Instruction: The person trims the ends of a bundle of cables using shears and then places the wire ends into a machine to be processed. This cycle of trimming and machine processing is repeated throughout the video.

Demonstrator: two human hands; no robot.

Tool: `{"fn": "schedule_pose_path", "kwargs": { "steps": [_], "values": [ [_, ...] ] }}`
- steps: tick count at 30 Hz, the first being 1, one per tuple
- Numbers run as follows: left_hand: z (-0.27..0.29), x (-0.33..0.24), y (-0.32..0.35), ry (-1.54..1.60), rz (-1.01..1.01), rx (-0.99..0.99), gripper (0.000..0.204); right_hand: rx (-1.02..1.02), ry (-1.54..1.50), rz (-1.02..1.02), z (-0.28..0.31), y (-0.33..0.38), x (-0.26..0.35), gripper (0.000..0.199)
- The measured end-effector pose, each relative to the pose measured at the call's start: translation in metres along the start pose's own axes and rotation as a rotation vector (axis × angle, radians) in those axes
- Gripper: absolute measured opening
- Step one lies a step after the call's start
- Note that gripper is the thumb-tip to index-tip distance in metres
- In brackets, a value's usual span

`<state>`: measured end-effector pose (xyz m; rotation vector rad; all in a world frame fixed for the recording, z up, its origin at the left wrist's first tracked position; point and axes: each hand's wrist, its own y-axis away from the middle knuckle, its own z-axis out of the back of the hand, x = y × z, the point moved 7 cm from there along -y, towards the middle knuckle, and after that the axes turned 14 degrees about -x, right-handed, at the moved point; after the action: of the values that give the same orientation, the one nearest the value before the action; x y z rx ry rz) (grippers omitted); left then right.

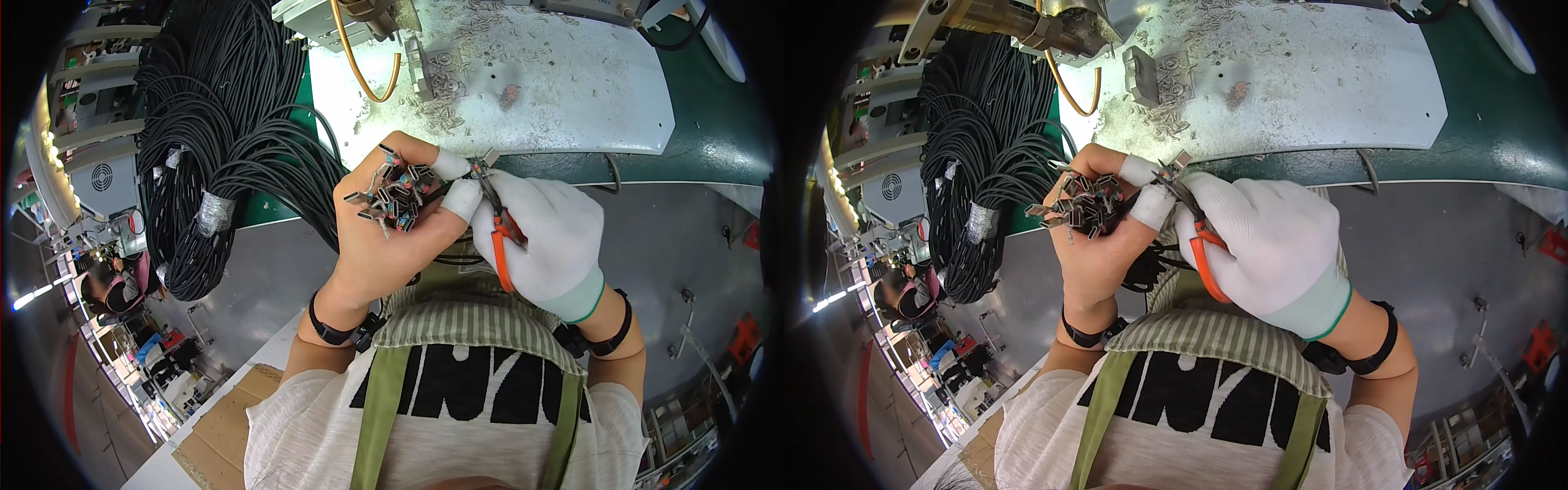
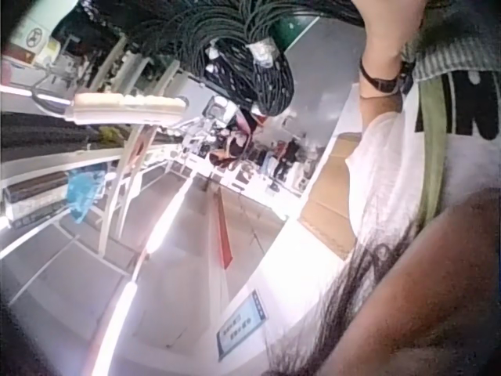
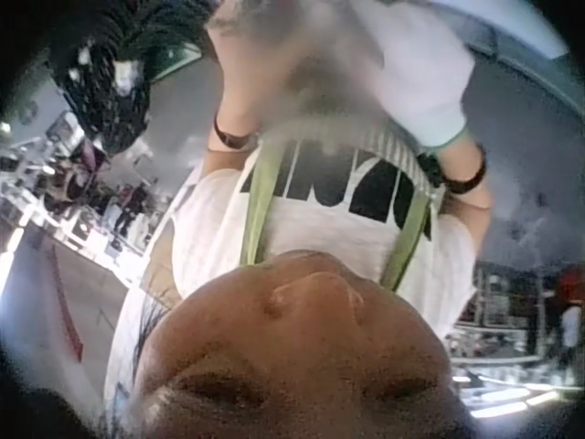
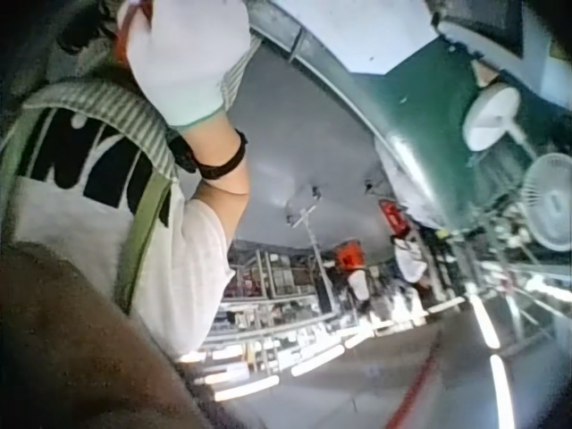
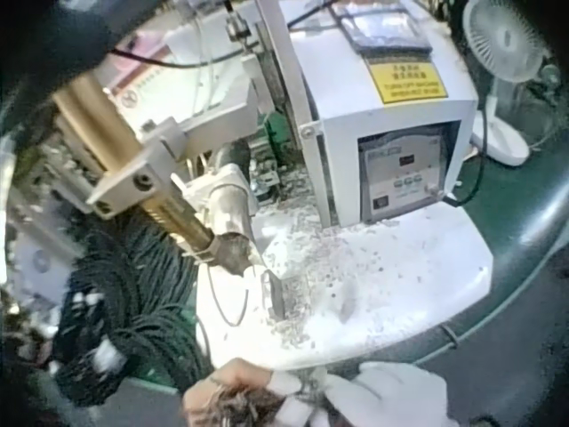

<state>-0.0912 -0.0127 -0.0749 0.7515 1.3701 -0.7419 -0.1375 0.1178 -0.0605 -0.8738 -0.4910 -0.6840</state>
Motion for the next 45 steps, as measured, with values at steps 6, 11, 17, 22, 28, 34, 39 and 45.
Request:
{"fn": "schedule_pose_path", "kwargs": {
  "steps": [6,11,17,22,28,34,39,45],
  "values": [
    [0.006,0.005,-0.003,0.079,0.104,0.003,0.016,0.409,-0.497,-0.618,-0.023,0.019,-0.019,0.012],
    [0.015,0.011,-0.010,0.012,0.087,0.012,0.015,0.502,-0.711,-0.777,-0.038,0.025,-0.019,0.015],
    [0.036,0.029,-0.043,0.197,0.379,-0.008,0.014,0.278,-0.307,-0.533,-0.023,-0.010,-0.024,0.024],
    [0.030,0.038,-0.080,0.339,0.385,0.038,0.012,0.226,-0.754,-0.731,-0.035,-0.056,-0.050,0.020],
    [0.023,0.041,-0.107,0.165,0.381,0.176,0.005,0.355,-0.688,-0.626,-0.069,-0.084,-0.068,0.027],
    [0.030,0.043,-0.111,-0.051,0.358,0.179,0.004,0.411,-0.752,-0.713,-0.075,-0.084,-0.070,0.034],
    [0.029,0.035,-0.112,-0.100,0.320,0.160,0.006,0.439,-0.692,-0.693,-0.078,-0.085,-0.071,0.034],
    [0.029,0.027,-0.111,-0.237,0.196,0.139,0.008,0.445,-0.741,-0.730,-0.078,-0.083,-0.070,0.033]
  ]
}}
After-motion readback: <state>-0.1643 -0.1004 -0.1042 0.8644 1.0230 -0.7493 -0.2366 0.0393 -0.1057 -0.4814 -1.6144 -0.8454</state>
